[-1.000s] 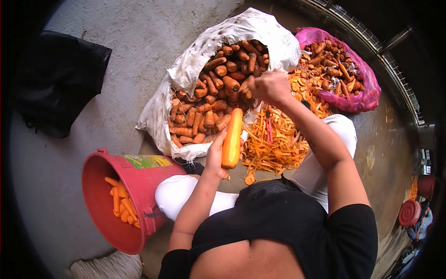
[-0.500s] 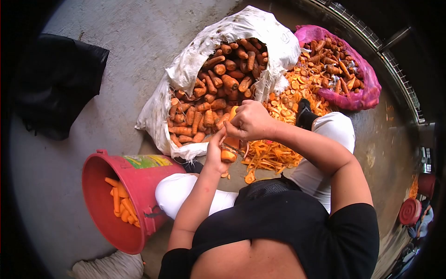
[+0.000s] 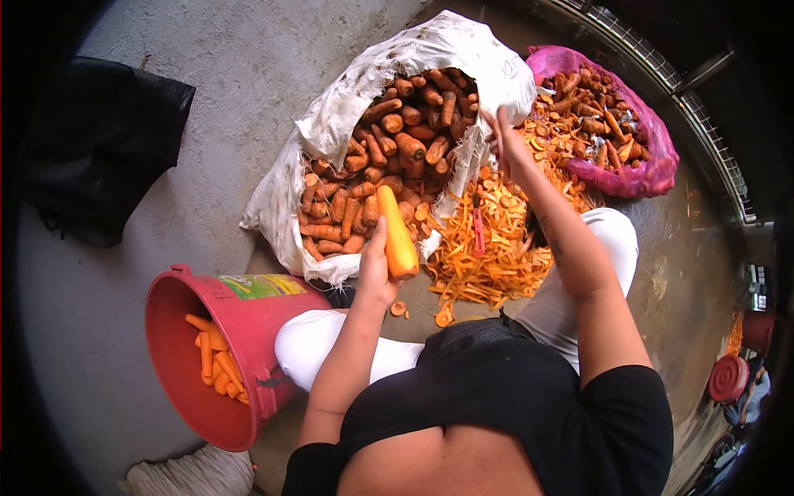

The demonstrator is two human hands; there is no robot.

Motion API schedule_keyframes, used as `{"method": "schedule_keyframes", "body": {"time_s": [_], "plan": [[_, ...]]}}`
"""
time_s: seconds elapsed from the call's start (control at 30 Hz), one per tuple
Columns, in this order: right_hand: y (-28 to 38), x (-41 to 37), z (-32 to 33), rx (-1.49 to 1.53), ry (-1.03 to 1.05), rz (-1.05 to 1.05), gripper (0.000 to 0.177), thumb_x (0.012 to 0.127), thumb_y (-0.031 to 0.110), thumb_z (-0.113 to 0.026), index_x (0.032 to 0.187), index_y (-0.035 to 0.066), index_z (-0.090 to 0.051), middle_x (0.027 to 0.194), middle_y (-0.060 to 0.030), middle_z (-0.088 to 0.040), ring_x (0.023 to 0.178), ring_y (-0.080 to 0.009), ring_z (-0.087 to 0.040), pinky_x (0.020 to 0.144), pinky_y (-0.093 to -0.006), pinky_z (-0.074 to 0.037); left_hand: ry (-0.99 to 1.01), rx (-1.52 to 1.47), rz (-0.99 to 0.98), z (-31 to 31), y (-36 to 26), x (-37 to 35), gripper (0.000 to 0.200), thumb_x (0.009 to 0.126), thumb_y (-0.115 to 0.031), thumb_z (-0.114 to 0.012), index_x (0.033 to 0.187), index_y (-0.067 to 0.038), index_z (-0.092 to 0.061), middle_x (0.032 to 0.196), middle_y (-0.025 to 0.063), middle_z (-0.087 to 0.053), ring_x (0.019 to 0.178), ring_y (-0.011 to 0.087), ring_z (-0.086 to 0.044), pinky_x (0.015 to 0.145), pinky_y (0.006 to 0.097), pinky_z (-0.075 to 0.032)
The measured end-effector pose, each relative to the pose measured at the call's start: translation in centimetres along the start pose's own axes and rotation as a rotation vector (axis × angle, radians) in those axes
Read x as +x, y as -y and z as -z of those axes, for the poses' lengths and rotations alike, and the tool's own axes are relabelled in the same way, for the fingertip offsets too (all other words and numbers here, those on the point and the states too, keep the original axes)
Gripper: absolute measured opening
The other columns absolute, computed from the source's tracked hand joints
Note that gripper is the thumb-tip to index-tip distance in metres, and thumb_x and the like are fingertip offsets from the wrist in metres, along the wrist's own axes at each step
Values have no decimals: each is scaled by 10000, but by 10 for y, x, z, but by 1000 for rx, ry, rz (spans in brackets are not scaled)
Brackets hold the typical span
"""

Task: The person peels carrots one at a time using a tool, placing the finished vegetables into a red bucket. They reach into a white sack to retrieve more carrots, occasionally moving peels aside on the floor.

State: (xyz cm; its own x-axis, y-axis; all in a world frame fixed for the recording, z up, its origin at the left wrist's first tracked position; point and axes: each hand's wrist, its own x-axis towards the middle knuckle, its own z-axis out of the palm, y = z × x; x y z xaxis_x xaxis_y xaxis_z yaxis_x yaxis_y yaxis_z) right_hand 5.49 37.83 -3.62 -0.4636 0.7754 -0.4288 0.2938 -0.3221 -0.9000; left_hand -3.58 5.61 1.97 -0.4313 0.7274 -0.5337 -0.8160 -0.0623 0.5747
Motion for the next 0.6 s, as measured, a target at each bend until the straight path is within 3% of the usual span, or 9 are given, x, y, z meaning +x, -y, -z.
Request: {"method": "schedule_keyframes", "body": {"time_s": [0.1, 0.2, 0.27, 0.33, 0.43, 0.6], "plan": [[-47, -11, -6, -328, 109, 23, 617, 779, 566, -667, 1293, 236, -576, 733, -94, -633, 563, -168, -569, 522, -307, -449, -78, 99, -93, -9, 1, 6, 360, 934, -277, -587, 1200, -78, -449, 983, 75, -588, 859, 169, -615, 721, 327, -541], [-117, -12, -2, -632, 215, -73, 671, 795, 433, -692, 1399, 405, -401, 921, -154, -685, 493, -134, -500, 449, -274, -416, -70, 191, -137, -12, 0, 11, 493, 882, -181, -658, 1264, -91, -359, 1072, 81, -561, 943, 190, -613, 783, 367, -537], [-192, -2, 2, -823, 118, 75, 621, 818, 347, -668, 1393, 328, -433, 861, -173, -674, 568, -235, -592, 519, -357, -467, -61, 286, -182, -10, 3, 17, 542, 863, -157, -677, 1281, -96, -339, 1086, 88, -560, 980, 194, -610, 796, 371, -538], [-222, -4, -1, -971, 82, -231, 519, 829, 324, -643, 1311, 181, -516, 843, -194, -660, 698, -299, -647, 630, -406, -507, -120, 315, -200, -17, 1, 19, 443, 843, -142, -695, 1189, -23, -445, 1044, 107, -596, 929, 205, -635, 768, 372, -550], [-221, -26, -5, -1092, 71, -263, 453, 828, 347, -650, 1112, 6, -560, 1023, -190, -639, 927, -300, -647, 776, -413, -517, -167, 377, -177, -13, -1, 28, 329, 833, -183, -713, 1023, 35, -558, 963, 117, -628, 889, 215, -652, 763, 399, -557], [-237, -15, -18, -1234, 111, -259, 427, 828, 339, -632, 1135, 73, -500, 1152, -192, -552, 956, -321, -628, 773, -438, -512, -242, 380, -165, -11, -2, 38, 347, 824, -208, -724, 1016, 43, -577, 956, 125, -642, 852, 210, -663, 725, 374, -567]]}}
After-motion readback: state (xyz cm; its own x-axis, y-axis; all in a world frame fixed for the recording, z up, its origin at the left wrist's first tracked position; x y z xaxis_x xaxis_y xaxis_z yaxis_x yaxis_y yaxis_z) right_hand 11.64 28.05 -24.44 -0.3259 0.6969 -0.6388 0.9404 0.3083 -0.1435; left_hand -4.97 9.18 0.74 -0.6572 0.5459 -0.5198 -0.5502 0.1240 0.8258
